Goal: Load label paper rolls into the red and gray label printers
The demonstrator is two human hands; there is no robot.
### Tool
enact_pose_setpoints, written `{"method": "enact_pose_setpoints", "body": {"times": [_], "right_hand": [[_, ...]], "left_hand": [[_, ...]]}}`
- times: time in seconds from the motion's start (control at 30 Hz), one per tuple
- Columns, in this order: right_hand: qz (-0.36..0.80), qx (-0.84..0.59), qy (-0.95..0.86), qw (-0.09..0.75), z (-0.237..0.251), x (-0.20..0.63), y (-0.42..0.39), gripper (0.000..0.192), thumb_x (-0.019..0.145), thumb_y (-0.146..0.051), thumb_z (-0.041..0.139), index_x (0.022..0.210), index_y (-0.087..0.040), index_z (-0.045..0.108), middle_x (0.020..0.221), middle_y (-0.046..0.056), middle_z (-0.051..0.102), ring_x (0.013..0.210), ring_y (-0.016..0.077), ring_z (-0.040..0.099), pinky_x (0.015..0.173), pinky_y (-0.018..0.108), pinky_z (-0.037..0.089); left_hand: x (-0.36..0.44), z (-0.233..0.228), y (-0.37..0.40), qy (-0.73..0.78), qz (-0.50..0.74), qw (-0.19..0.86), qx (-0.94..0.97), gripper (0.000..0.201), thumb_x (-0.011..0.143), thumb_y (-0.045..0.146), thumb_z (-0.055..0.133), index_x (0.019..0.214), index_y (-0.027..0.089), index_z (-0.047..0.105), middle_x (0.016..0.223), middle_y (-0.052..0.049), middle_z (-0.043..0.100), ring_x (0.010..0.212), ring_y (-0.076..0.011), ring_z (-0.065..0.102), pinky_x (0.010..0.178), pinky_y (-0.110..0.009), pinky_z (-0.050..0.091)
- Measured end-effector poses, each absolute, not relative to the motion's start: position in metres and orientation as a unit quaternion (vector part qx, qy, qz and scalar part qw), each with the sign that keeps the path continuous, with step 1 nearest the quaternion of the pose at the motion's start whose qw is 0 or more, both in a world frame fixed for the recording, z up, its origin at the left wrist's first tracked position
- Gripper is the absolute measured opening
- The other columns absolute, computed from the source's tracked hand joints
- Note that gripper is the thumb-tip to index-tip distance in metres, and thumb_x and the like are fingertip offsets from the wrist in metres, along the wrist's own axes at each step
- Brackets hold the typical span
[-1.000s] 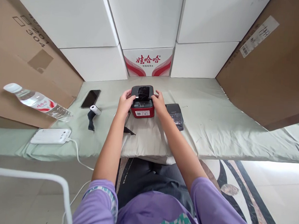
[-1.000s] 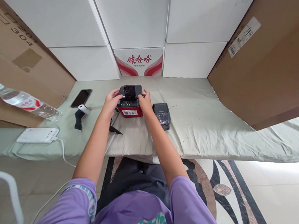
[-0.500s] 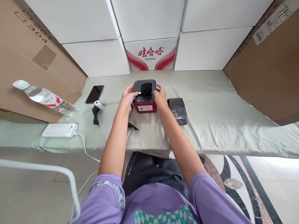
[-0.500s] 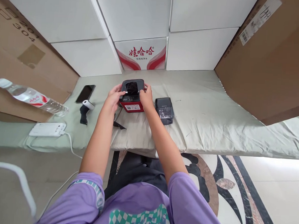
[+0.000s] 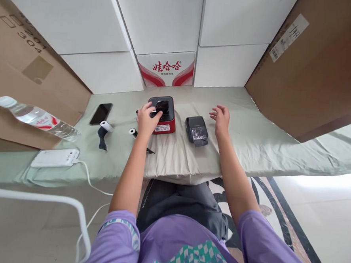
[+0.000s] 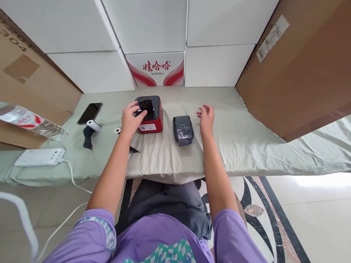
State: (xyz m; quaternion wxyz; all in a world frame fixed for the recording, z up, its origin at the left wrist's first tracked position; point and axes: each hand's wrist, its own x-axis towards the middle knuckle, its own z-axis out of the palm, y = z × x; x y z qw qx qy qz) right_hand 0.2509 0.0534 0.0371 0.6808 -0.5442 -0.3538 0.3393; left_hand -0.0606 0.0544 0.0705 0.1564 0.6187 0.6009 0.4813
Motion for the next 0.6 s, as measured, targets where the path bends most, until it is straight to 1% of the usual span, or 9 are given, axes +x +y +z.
{"method": "enact_pose_setpoints", "body": {"times": [0.07,0.13,0.23,0.37,0.43,0.47,0.53,0.6], "right_hand": [[0.319,-0.568,-0.321,0.687,0.019,0.265,0.059,0.018,0.085,-0.03,0.054,0.101,-0.023,0.055,0.096,-0.001,0.063,0.071,0.0097,0.062,0.069,0.025,0.053],[0.312,-0.575,-0.328,0.682,0.005,0.267,0.064,0.017,0.085,-0.029,0.052,0.1,-0.023,0.055,0.091,-0.003,0.061,0.067,0.0094,0.06,0.064,0.024,0.049],[0.291,-0.578,-0.379,0.661,-0.003,0.261,0.067,0.017,0.085,-0.029,0.053,0.1,-0.022,0.058,0.09,-0.002,0.06,0.069,0.0098,0.059,0.067,0.025,0.049],[0.285,-0.582,-0.393,0.653,-0.002,0.257,0.066,0.016,0.087,-0.029,0.053,0.101,-0.023,0.058,0.092,-0.002,0.061,0.073,0.0116,0.057,0.072,0.028,0.052],[0.289,-0.582,-0.39,0.652,-0.001,0.258,0.066,0.015,0.088,-0.029,0.052,0.101,-0.024,0.057,0.093,-0.001,0.061,0.073,0.0121,0.057,0.073,0.029,0.052],[0.289,-0.583,-0.391,0.652,-0.001,0.259,0.066,0.015,0.088,-0.029,0.053,0.1,-0.023,0.057,0.093,-0.001,0.061,0.073,0.0123,0.057,0.073,0.029,0.052],[0.289,-0.582,-0.396,0.648,-0.001,0.259,0.066,0.015,0.087,-0.03,0.053,0.1,-0.023,0.057,0.093,0.0,0.061,0.074,0.0124,0.056,0.074,0.029,0.052],[0.292,-0.581,-0.401,0.645,-0.001,0.258,0.066,0.016,0.087,-0.032,0.055,0.1,-0.023,0.057,0.092,-0.001,0.062,0.074,0.0124,0.056,0.073,0.029,0.052]], "left_hand": [[-0.059,0.07,0.056,0.612,0.472,0.147,0.618,0.006,0.083,0.025,0.075,0.082,0.022,0.07,0.144,-0.011,0.067,0.142,-0.0341,0.053,0.127,-0.057,0.032],[-0.059,0.068,0.058,0.616,0.474,0.149,0.612,0.006,0.085,0.023,0.073,0.081,0.022,0.068,0.14,-0.012,0.068,0.138,-0.0319,0.056,0.126,-0.054,0.033],[-0.057,0.065,0.052,0.626,0.49,0.133,0.591,0.002,0.087,0.021,0.07,0.088,0.022,0.068,0.134,-0.013,0.068,0.133,-0.0298,0.058,0.125,-0.051,0.036],[-0.04,0.071,0.021,0.612,0.548,0.011,0.57,0.014,0.092,0.019,0.064,0.105,0.023,0.065,0.125,-0.012,0.065,0.13,-0.0291,0.058,0.119,-0.048,0.042],[-0.025,0.074,0.001,0.587,0.555,-0.02,0.589,0.012,0.096,0.02,0.057,0.107,0.023,0.063,0.118,-0.012,0.065,0.122,-0.0283,0.061,0.113,-0.046,0.047],[-0.017,0.073,-0.008,0.569,0.546,-0.014,0.615,0.011,0.099,0.022,0.054,0.106,0.023,0.063,0.113,-0.012,0.066,0.115,-0.0272,0.063,0.108,-0.045,0.05],[-0.001,0.067,-0.022,0.529,0.504,0.031,0.682,0.015,0.101,0.024,0.05,0.104,0.022,0.065,0.105,-0.01,0.067,0.102,-0.024,0.066,0.099,-0.039,0.053],[0.013,0.054,-0.028,0.508,0.443,0.095,0.732,0.021,0.101,0.024,0.049,0.111,0.022,0.068,0.102,-0.008,0.069,0.093,-0.0211,0.067,0.092,-0.035,0.055]]}}
